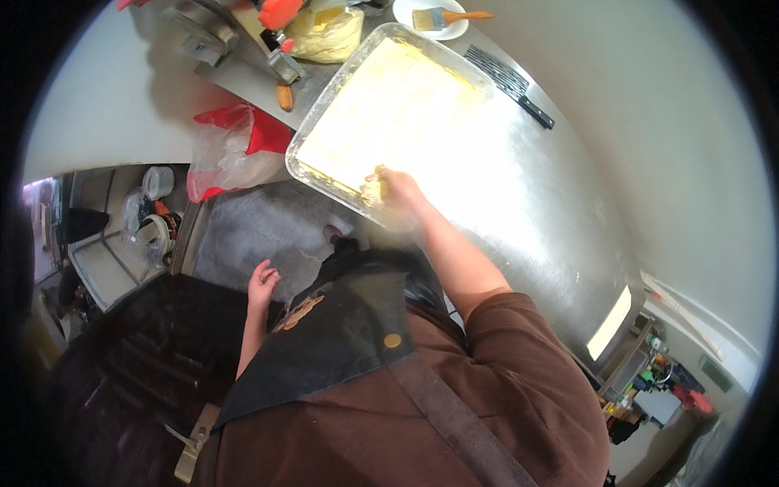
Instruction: The person spreads a yellow mixture into a rectangular container, then places flat pasta sheets on top, repeating the process to build layers. The person uses a brush to apply the mixture and handles the pasta sheets by hand.
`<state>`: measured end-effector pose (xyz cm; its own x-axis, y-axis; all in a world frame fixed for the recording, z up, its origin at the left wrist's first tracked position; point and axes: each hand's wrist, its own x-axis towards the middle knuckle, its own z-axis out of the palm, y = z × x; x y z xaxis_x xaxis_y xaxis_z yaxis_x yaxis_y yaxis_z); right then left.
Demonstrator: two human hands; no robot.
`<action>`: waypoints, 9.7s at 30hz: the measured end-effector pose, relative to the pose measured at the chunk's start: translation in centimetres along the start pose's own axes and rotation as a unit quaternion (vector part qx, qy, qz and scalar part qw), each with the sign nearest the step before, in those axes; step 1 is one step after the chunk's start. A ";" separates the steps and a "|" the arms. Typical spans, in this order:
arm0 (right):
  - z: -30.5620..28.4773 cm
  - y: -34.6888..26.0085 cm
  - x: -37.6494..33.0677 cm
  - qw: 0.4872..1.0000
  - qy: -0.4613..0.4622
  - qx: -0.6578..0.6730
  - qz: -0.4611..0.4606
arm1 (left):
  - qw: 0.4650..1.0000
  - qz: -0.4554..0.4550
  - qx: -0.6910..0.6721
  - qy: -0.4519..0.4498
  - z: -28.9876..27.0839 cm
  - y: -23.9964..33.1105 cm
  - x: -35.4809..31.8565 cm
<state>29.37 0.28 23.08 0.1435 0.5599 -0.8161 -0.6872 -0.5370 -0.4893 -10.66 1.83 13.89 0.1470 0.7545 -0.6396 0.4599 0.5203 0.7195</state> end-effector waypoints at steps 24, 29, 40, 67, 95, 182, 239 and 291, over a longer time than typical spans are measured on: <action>-3.9 -18.7 16.4 0.923 -0.082 0.316 -0.203 | 0.993 -0.081 -0.002 0.080 3.0 2.1 -5.0; -1.7 -8.6 9.3 0.931 -0.186 0.304 -0.074 | 0.997 -0.060 0.034 0.035 3.9 2.9 -2.8; -12.5 -16.4 11.4 0.973 0.118 -0.005 -0.198 | 0.992 -0.020 0.127 0.003 5.5 5.6 -1.7; -2.2 1.2 -1.3 0.688 0.071 -0.561 -0.455 | 0.994 0.062 -0.057 -0.071 11.7 22.1 10.5; -30.1 17.7 -18.1 0.720 0.183 -0.617 -0.260 | 0.951 -0.021 0.030 -0.308 33.4 14.0 -8.7; -78.5 18.6 -30.6 0.665 0.700 -0.153 -0.209 | 0.789 0.256 0.521 -0.200 60.3 8.3 -30.0; -53.9 -8.8 -16.4 0.812 0.130 -0.484 -0.298 | 0.928 -0.053 0.077 -0.360 53.5 10.5 -25.3; -56.2 -0.8 -16.6 0.665 0.394 -0.414 -0.480 | 0.867 0.205 0.451 -0.062 55.2 8.8 -25.8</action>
<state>67.57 -44.10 19.75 0.7864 0.5662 0.2470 0.5721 -0.5166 -0.6370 37.90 -35.17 21.80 0.5272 0.7239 -0.4451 0.8359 -0.3474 0.4250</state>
